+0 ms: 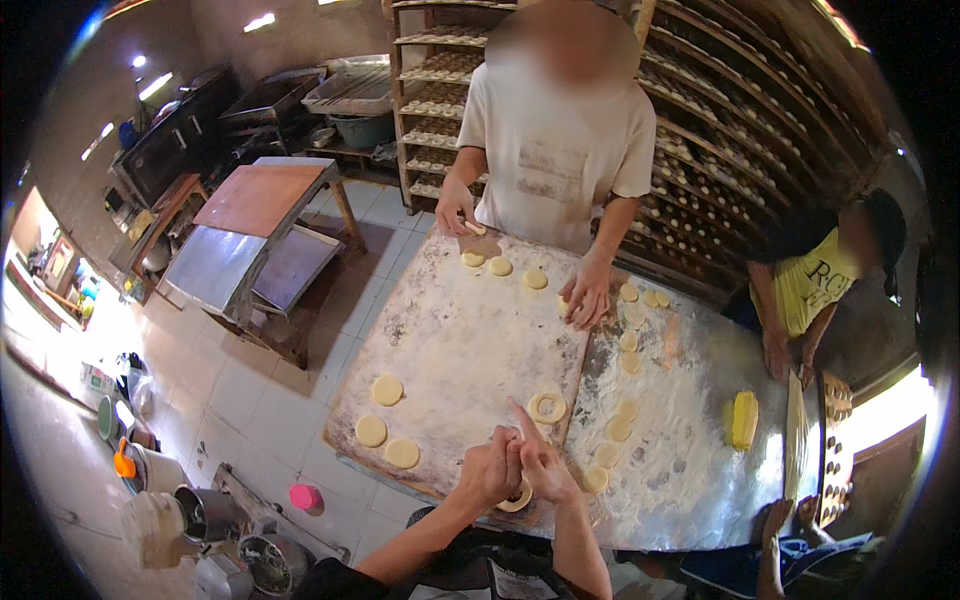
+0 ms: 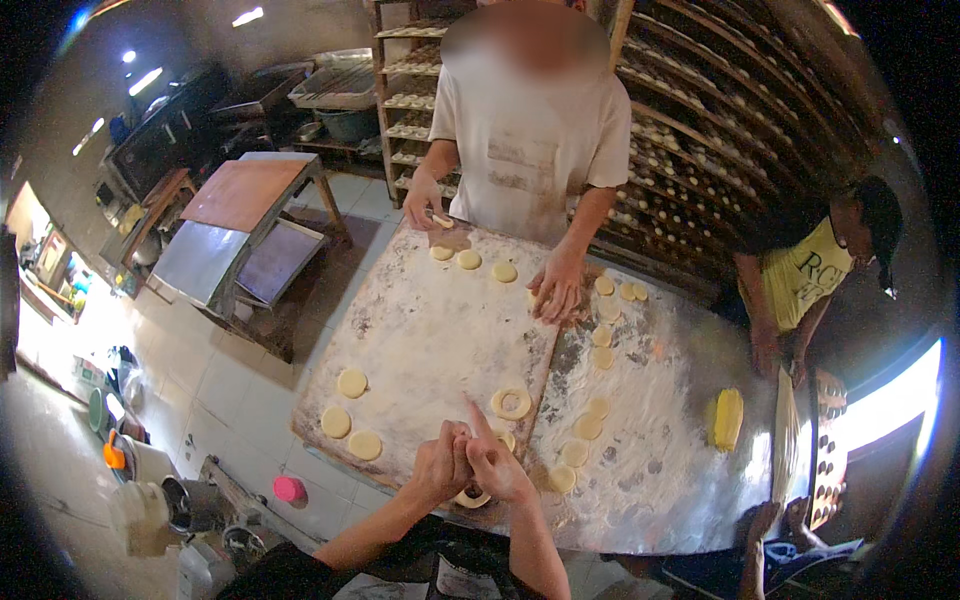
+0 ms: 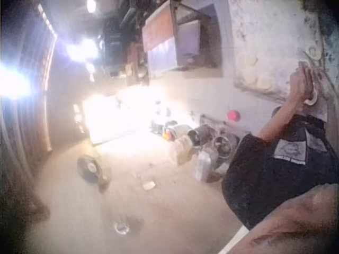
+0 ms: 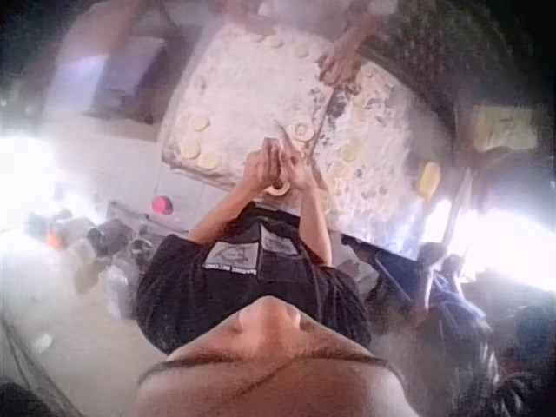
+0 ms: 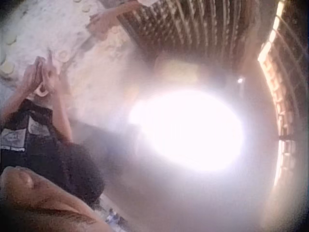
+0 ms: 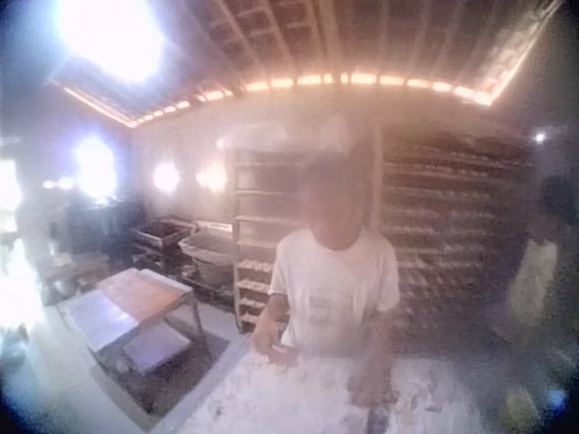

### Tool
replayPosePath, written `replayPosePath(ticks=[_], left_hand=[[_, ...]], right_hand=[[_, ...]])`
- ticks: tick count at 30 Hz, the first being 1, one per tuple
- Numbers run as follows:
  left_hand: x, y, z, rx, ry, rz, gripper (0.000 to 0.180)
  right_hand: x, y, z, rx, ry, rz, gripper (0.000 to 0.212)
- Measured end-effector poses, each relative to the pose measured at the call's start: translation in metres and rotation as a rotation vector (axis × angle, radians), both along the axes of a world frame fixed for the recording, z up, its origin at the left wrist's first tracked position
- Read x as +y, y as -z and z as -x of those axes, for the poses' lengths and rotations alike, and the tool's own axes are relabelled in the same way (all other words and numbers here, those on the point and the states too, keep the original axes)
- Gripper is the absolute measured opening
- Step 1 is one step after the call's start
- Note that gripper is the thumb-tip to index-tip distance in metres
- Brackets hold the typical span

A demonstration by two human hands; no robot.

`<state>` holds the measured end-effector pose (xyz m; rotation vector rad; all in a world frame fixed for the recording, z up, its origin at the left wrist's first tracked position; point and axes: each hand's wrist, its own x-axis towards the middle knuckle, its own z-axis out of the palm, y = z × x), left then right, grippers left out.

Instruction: The person shapes small pieces of dough into rings by hand and places them on a wooden board. Another person works alongside, also shaping dough and arranging it on the board.

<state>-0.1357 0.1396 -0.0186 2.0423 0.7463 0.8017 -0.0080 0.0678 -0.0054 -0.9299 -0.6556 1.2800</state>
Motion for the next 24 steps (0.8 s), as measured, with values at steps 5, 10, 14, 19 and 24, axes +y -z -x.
replayPosePath(ticks=[5, 10, 14, 19, 24], left_hand=[[0.016, 0.0, 0.001, -0.189, -0.071, 0.071, 0.011], [0.025, -0.003, 0.0, -0.205, 0.008, 0.09, 0.016], [0.033, -0.003, -0.001, -0.178, 0.039, -0.103, 0.019], [0.046, 0.002, -0.003, -0.108, 0.045, 0.047, 0.018], [0.053, 0.001, 0.0, 0.027, -0.015, 0.211, 0.021]], right_hand=[[0.013, 0.007, 0.011, -0.826, 0.083, 0.137, 0.067], [0.023, -0.003, 0.022, -0.061, 0.304, -0.029, 0.057], [0.029, -0.005, 0.018, -0.473, 0.076, -0.102, 0.041], [0.032, 0.003, 0.013, -0.329, 0.124, 0.121, 0.067], [0.038, 0.002, 0.013, -0.134, 0.166, -0.14, 0.079]])
